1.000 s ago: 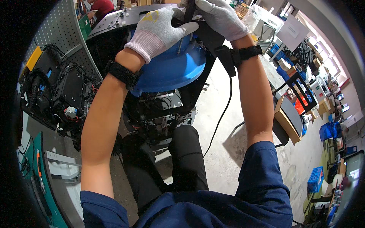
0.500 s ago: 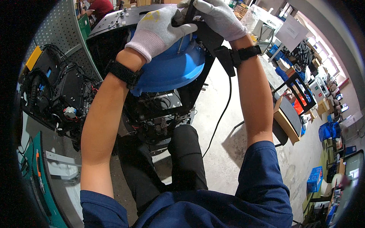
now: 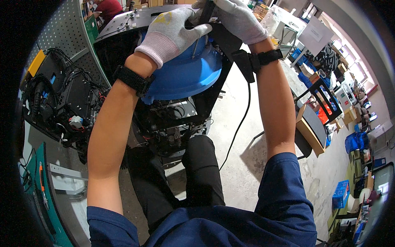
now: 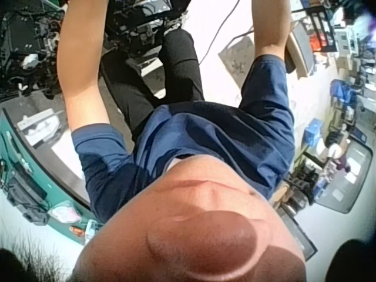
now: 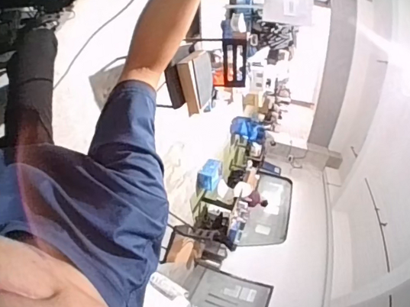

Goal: The recorder is assembling components of a mobile robot, using a screwdriver to secure a blue housing and connecting internal wiring.

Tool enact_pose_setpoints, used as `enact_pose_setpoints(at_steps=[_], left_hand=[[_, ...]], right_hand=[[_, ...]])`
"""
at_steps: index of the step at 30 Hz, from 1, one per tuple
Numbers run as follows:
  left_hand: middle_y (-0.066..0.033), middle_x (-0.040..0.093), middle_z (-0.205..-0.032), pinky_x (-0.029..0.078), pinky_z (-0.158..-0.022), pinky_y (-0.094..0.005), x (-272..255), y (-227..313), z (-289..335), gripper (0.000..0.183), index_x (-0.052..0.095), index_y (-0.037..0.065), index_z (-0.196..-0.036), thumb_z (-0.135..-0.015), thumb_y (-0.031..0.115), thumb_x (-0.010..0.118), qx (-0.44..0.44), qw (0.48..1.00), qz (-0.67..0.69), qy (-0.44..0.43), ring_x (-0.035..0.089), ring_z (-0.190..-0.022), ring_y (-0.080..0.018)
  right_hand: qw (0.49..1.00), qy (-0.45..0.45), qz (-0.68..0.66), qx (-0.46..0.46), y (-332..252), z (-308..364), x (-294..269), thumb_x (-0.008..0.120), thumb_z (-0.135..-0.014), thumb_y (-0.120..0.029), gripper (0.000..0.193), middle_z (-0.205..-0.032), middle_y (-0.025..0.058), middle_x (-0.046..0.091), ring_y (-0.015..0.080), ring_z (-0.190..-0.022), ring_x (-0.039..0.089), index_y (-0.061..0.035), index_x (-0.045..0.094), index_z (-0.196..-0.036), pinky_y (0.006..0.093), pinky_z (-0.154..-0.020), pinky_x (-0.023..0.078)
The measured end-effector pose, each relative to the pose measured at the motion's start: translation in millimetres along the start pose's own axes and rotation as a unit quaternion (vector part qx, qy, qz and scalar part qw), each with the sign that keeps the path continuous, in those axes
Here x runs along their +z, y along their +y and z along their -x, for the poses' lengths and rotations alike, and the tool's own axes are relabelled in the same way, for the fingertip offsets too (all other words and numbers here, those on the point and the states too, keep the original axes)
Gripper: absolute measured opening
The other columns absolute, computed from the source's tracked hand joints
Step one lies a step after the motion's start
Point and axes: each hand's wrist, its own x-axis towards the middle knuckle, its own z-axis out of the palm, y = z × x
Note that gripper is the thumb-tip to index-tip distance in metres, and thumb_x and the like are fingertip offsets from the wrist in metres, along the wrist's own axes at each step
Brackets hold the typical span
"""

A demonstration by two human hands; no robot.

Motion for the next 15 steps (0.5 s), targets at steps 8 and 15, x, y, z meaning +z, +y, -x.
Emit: enact_pose_setpoints(at_steps=[8,15], left_hand=[[-0.0226,0.070,-0.115,0.053,-0.095,-0.0448,-27,19,2,0.066,0.056,0.013,-0.145,-0.086,0.038,0.073,0.003,0.995,0.096,0.007,0.067,-0.107,-0.0389],[-0.0152,0.076,-0.103,0.059,-0.088,-0.0408,-4,4,-2,0.058,0.075,0.006,-0.115,-0.092,0.060,0.067,-0.033,0.999,-0.034,-0.019,0.075,-0.095,-0.0287]], right_hand=[[0.995,0.020,0.093,0.020,-3,1,2,0.062,-0.103,-0.037,0.043,-0.106,0.0133,0.073,0.0225,-0.097,0.070,0.0014,0.066,-0.120,0.0360,-0.089,0.055],[0.998,-0.011,0.063,0.003,1,-2,1,0.061,-0.104,-0.037,0.044,-0.111,0.0131,0.072,0.0230,-0.102,0.069,0.0014,0.064,-0.126,0.0365,-0.090,0.055]])
